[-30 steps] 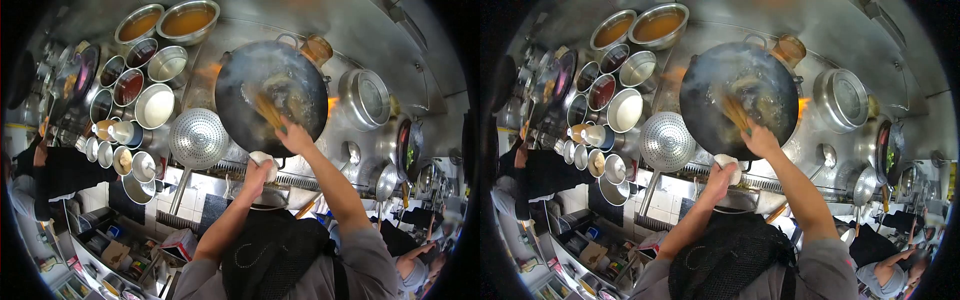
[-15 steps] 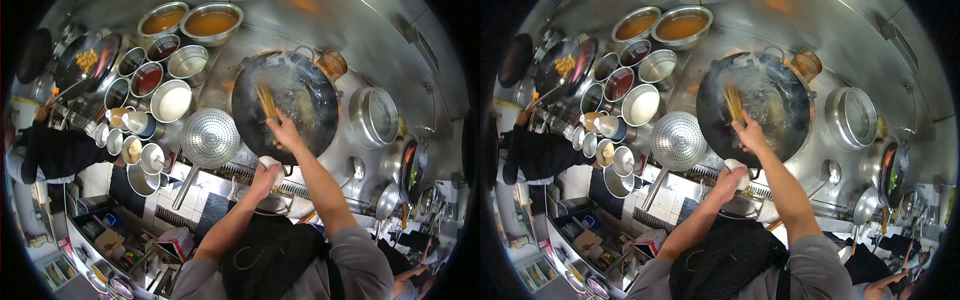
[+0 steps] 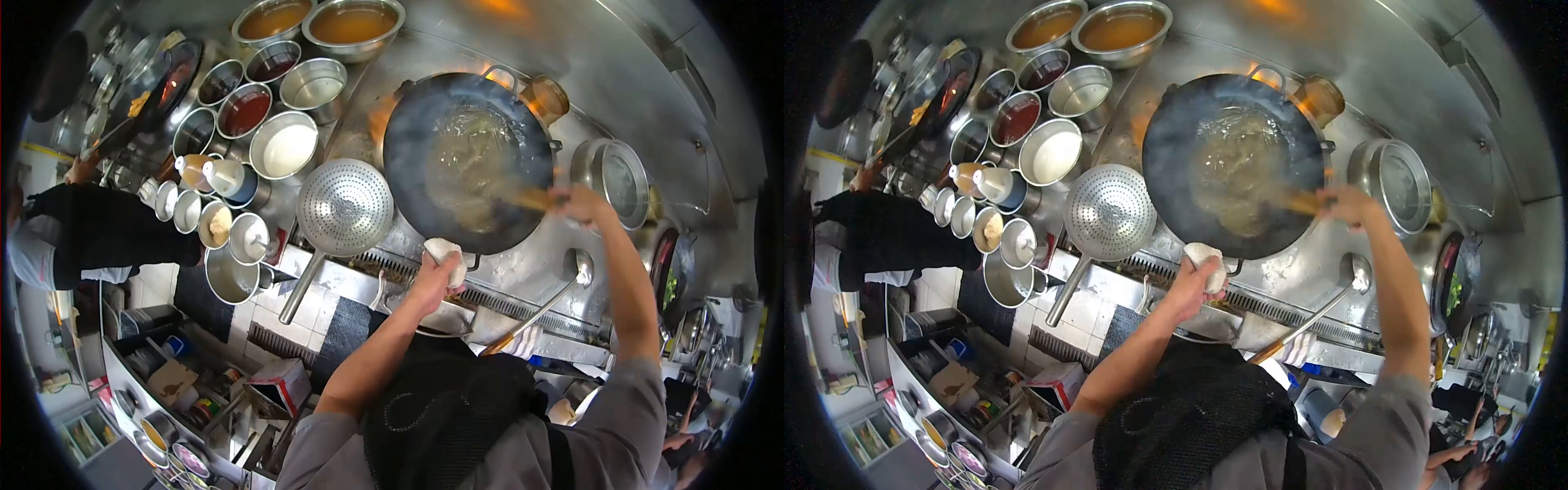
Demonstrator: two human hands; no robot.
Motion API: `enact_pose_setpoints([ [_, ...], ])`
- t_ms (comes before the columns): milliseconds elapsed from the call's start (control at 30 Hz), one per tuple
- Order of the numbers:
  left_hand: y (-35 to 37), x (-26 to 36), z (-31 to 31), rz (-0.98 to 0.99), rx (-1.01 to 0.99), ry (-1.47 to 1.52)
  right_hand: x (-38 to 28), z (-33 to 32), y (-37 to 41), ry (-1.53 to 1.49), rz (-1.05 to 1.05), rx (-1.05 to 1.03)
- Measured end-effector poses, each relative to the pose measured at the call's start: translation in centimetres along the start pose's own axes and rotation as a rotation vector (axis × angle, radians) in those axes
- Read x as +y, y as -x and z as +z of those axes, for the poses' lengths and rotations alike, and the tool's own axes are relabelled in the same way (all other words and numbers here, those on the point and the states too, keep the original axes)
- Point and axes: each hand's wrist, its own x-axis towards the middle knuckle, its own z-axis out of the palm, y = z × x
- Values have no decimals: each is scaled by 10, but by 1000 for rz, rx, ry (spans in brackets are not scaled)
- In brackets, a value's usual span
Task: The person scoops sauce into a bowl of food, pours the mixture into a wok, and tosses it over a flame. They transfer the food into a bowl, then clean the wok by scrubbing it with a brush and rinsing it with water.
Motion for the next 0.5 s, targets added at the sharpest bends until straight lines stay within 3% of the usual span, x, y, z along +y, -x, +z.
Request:
enact_pose_setpoints([
  [33, 2, -1, 0, -23, -16, -11, 27, 19, -40, 123, -157, 229],
  [100, -1, -3, 1, 6, -6, -28, -72, 35, -36, -131, 24, 315],
  [133, -3, -4, 0, 31, 0, -51, -78, 73, -71, 3, -25, 473],
  [167, -7, -6, -1, 30, 13, -58, -120, 85, -56, -152, 8, 427],
  [200, -8, -5, -1, 34, 5, -68, -140, 107, -48, -64, -82, 568],
  [300, -7, -4, -2, 72, -31, -80, -159, 126, 6, -110, 65, 396],
  [367, -4, 0, 1, 36, -29, -82, -137, 116, 42, -29, -72, 154],
  [433, -4, 0, 0, 17, 1, -92, -112, 82, 79, 190, -21, 75],
  [500, -2, 0, 0, 34, -13, -89, -54, 65, 51, 338, 182, 159],
])
